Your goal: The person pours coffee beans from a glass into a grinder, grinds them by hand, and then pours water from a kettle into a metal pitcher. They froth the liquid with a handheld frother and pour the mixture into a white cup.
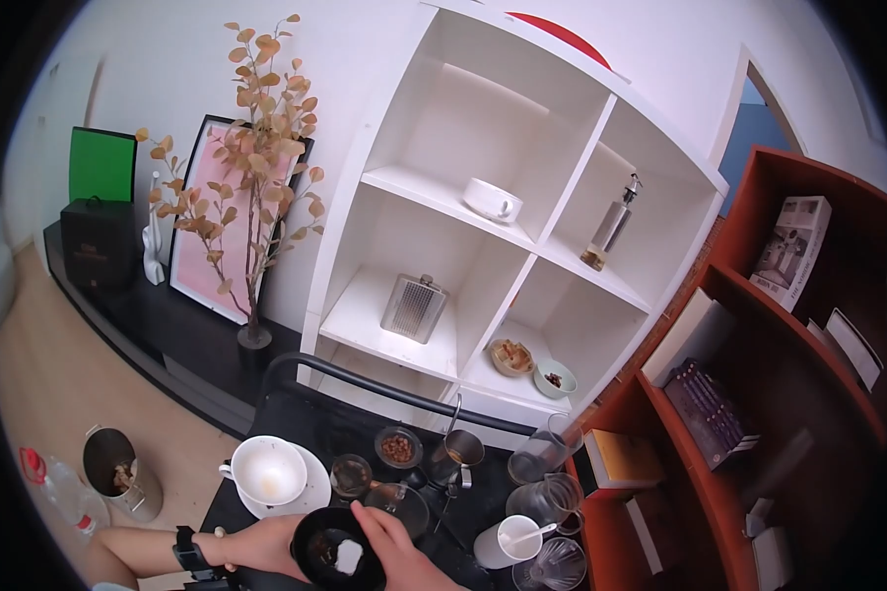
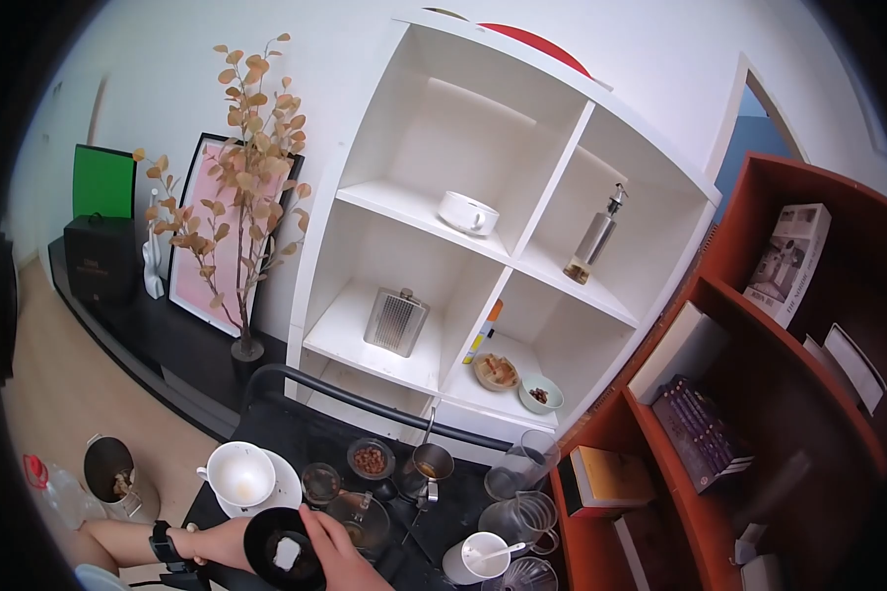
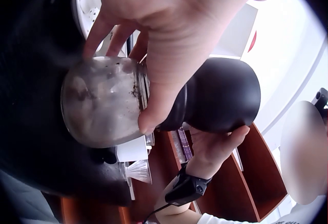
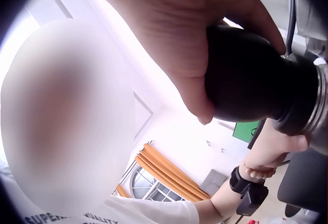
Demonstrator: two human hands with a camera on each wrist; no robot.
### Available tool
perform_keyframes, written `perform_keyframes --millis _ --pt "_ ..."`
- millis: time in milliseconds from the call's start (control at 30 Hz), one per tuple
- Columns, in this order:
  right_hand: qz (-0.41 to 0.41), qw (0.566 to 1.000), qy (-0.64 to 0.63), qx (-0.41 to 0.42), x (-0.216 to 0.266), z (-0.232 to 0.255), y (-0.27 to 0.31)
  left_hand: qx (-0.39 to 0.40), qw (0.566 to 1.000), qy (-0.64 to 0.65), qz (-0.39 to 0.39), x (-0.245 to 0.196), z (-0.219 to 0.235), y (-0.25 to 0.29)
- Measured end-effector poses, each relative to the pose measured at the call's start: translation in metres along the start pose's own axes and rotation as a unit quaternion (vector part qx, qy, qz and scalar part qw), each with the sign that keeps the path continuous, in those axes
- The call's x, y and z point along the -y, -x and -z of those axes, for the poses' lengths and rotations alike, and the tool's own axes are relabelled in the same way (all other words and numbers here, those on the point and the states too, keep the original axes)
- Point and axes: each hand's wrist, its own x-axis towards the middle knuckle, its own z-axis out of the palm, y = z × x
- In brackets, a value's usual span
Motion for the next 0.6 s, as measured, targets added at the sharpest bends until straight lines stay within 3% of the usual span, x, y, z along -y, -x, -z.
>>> perform_keyframes --millis 200,367,433,467,567,600 --pt "-0.020 0.998 0.027 -0.051 -0.014 0.002 -0.006 -0.062 0.997 -0.014 -0.043 0.012 -0.002 -0.018" --pt "-0.047 0.998 0.034 -0.033 -0.017 0.011 -0.006 -0.020 0.998 0.004 -0.052 0.008 0.001 -0.019" --pt "0.002 0.994 0.110 -0.018 -0.020 0.017 -0.006 -0.045 0.997 0.023 -0.065 -0.012 0.006 -0.017" --pt "0.033 0.993 0.101 -0.056 -0.019 0.018 -0.009 -0.069 0.993 0.038 -0.084 -0.017 0.006 -0.016" --pt "0.045 0.987 0.136 -0.079 -0.013 0.027 -0.023 -0.073 0.991 0.075 -0.077 -0.019 0.004 -0.022" --pt "0.112 0.975 0.173 -0.081 -0.015 0.028 -0.029 -0.074 0.989 0.091 -0.088 -0.020 0.004 -0.026"
